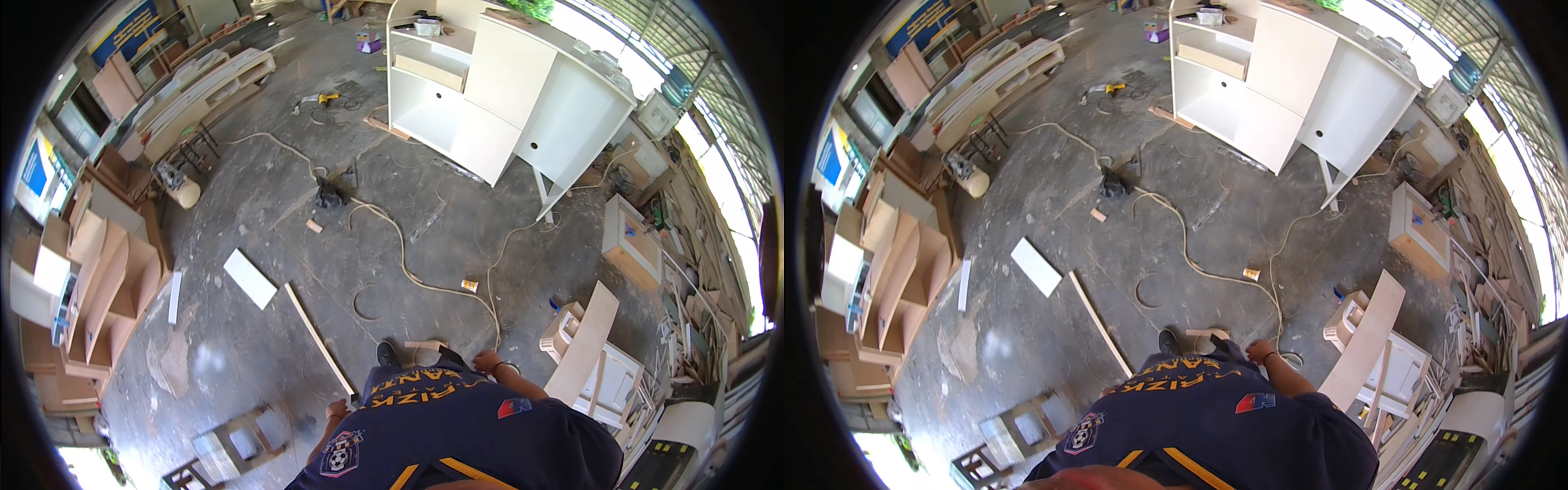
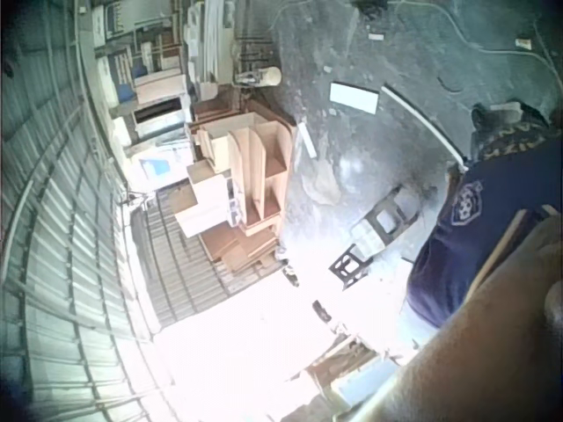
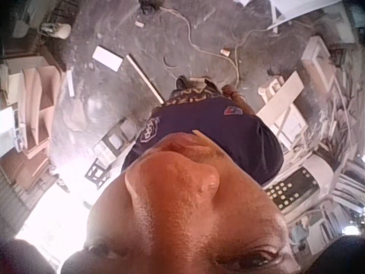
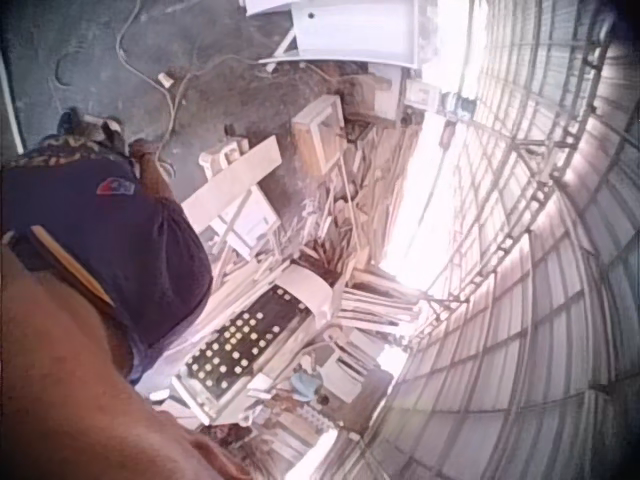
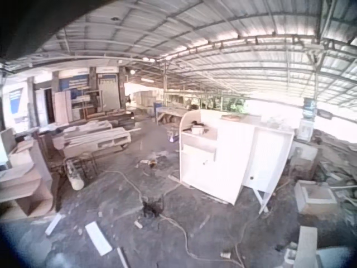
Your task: The person applies glue to a rectangular sheet of material using a scraper and wipes the surface with a rag on a workbench in a carpentry workshop.
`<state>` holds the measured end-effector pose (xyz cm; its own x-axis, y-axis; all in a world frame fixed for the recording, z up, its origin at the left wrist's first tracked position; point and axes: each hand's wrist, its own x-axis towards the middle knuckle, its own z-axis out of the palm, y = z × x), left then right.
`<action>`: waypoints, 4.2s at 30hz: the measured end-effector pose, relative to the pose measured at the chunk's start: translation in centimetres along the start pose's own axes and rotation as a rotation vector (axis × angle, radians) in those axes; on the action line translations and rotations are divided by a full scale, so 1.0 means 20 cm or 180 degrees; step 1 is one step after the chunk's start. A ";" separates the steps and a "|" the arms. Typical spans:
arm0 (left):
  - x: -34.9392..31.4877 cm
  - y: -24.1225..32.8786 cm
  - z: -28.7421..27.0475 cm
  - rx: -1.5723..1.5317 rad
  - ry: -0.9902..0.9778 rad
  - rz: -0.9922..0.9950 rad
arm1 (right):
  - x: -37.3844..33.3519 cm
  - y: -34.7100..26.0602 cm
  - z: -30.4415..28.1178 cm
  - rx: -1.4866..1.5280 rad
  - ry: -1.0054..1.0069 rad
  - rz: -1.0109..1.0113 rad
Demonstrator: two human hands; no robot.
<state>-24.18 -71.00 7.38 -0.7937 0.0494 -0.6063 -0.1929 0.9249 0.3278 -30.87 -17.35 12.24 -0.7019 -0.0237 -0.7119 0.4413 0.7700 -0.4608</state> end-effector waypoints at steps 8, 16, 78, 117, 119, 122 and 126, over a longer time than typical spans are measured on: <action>0.50 0.03 -0.70 -0.3640 -0.0100 -0.2052 | 0.10 -0.56 -0.19 0.1500 0.0780 0.0157; 1.05 0.37 -0.91 -0.1726 -0.1142 -0.0530 | -0.13 -0.48 -0.05 0.1733 0.1787 0.0824; 1.27 1.80 -0.05 0.3679 -0.2549 0.3324 | -0.96 -0.58 1.81 0.3817 0.3666 0.3210; -0.54 2.46 1.41 0.4314 -0.2913 0.3764 | -1.58 -0.35 2.91 0.3701 0.2236 0.4157; -0.55 2.50 1.52 0.4577 -0.2897 0.3954 | -1.70 -0.20 2.93 0.3748 0.2579 0.4314; -0.63 2.59 1.71 0.5508 -0.2895 0.5205 | -1.94 -0.02 2.89 0.4827 0.3672 0.4461; -0.96 2.68 2.01 0.4305 -0.3347 0.4113 | -2.41 0.24 2.63 0.7680 0.4932 0.4361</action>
<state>4.01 -7.14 7.46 0.5146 0.4059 -0.7552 0.8553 -0.1808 0.4856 34.48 -46.09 16.59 0.5881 0.1256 -0.7990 -0.5422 -0.6718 -0.5047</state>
